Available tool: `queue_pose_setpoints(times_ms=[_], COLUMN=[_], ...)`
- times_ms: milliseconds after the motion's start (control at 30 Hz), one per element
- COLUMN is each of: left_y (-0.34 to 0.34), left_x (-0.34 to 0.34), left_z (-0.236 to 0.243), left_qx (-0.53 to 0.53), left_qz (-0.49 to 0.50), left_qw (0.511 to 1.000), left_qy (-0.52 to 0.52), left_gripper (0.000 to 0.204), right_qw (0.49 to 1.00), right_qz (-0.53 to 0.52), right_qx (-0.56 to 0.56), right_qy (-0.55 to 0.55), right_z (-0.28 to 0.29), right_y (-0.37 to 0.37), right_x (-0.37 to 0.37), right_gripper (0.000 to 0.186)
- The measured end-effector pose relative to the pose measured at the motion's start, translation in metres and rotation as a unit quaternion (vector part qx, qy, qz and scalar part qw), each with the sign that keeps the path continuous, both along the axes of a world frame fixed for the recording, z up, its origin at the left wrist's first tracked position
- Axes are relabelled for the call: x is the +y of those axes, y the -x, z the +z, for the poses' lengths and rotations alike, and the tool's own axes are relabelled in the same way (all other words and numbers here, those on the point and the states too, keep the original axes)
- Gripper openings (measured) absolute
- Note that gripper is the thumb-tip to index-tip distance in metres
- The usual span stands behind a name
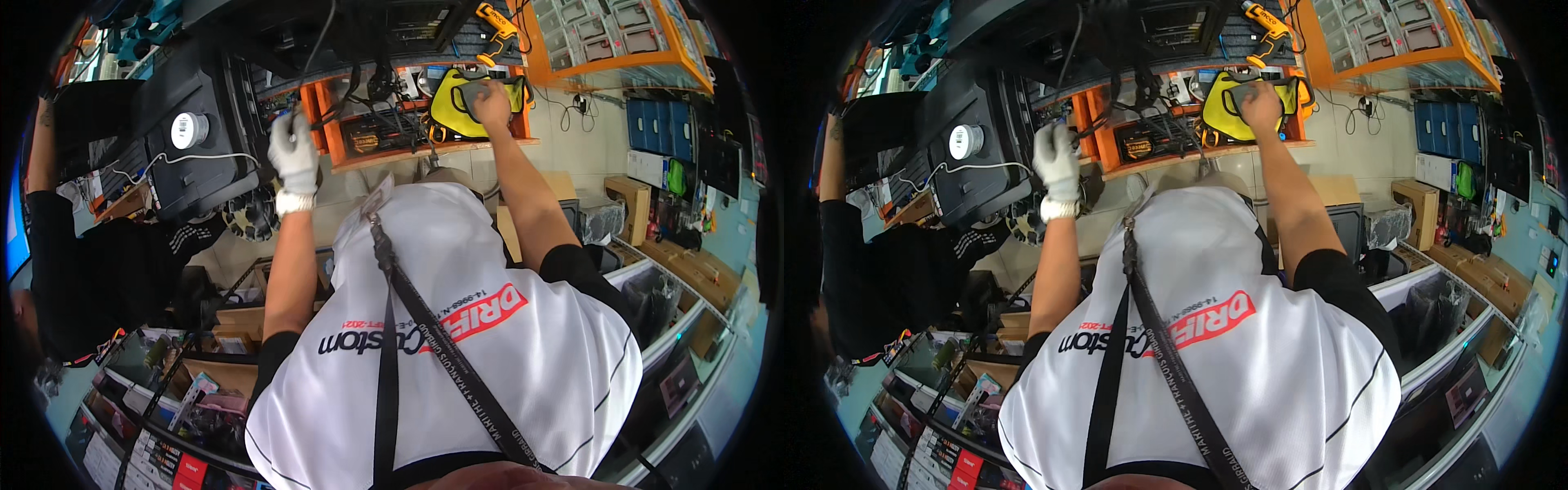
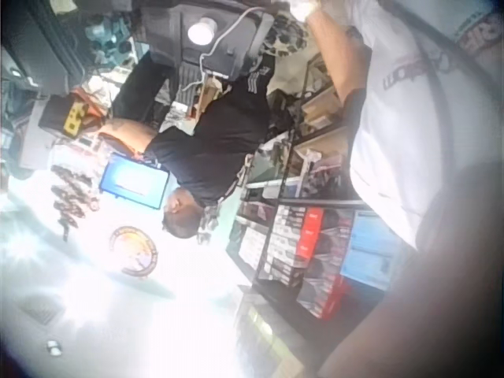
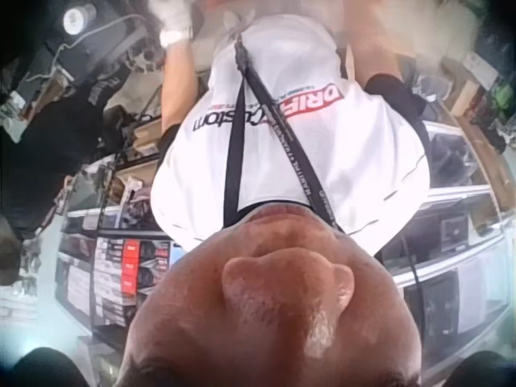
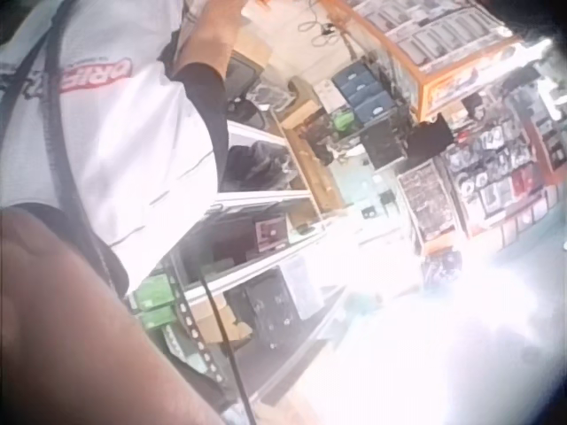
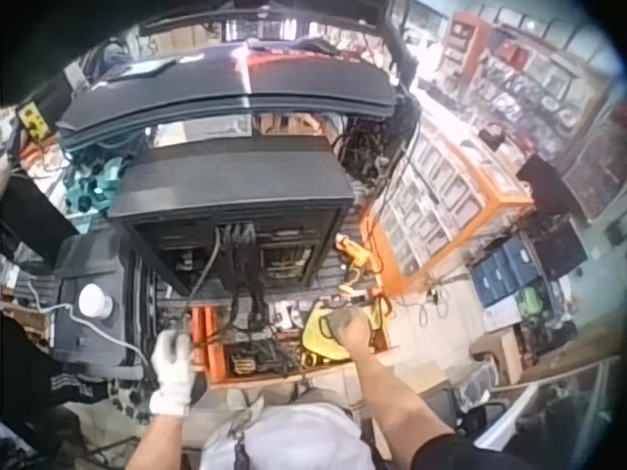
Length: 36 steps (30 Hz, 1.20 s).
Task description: The person connects cables to a motherboard inside a computer case and wipes the side of the case with a yellow cloth.
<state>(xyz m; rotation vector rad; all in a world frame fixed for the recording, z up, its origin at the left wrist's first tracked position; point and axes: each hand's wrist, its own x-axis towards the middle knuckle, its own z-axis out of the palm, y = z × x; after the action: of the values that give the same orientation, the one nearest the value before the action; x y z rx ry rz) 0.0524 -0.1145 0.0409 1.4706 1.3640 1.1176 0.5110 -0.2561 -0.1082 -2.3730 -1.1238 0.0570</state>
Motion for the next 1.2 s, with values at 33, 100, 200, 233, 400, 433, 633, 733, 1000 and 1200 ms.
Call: queue_pose_setpoints(times_ms=[33, 100, 200, 233, 400, 433, 633, 733, 1000, 1200], left_y=[0.002, 0.032, 0.044, 0.049, 0.057, 0.066, 0.094, 0.107, 0.107, 0.107], left_x=[-0.018, -0.039, -0.067, -0.074, -0.112, -0.112, -0.101, -0.092, -0.109, -0.103], left_z=[0.025, 0.031, 0.075, 0.089, 0.158, 0.165, 0.158, 0.125, 0.1, 0.077], left_qx=[-0.004, -0.077, -0.056, -0.107, -0.029, -0.021, 0.071, 0.166, -0.017, -0.103], left_qz=[0.002, 0.031, 0.037, 0.026, 0.119, 0.097, -0.095, -0.101, 0.021, 0.036], left_qw=[1.0, 0.997, 0.998, 0.994, 0.992, 0.994, 0.973, 0.963, 0.998, 0.991], left_qy=[-0.019, -0.005, 0.001, 0.023, 0.027, 0.046, 0.197, 0.186, 0.063, 0.08], left_gripper=[0.025, 0.022, 0.022, 0.023, 0.019, 0.018, 0.015, 0.02, 0.022, 0.023], right_qw=[0.998, 0.992, 0.958, 0.944, 0.963, 0.973, 0.95, 0.936, 0.943, 0.667], right_qz=[0.034, 0.099, 0.196, 0.219, 0.265, 0.209, 0.259, 0.212, -0.14, -0.114], right_qx=[-0.04, -0.068, -0.176, -0.158, -0.012, 0.095, -0.131, -0.18, 0.221, 0.687], right_qy=[0.029, 0.047, 0.111, 0.189, 0.049, 0.021, 0.112, 0.214, -0.205, -0.266], right_z=[-0.009, -0.015, -0.017, -0.018, -0.009, -0.001, -0.011, -0.007, 0.059, 0.145], right_y=[-0.022, -0.036, -0.062, -0.074, -0.102, -0.1, -0.059, -0.036, -0.009, 0.133], right_x=[-0.012, -0.01, -0.011, -0.011, -0.011, -0.01, -0.002, 0.005, -0.051, -0.008], right_gripper=[0.028, 0.027, 0.031, 0.027, 0.018, 0.021, 0.028, 0.03, 0.035, 0.038])
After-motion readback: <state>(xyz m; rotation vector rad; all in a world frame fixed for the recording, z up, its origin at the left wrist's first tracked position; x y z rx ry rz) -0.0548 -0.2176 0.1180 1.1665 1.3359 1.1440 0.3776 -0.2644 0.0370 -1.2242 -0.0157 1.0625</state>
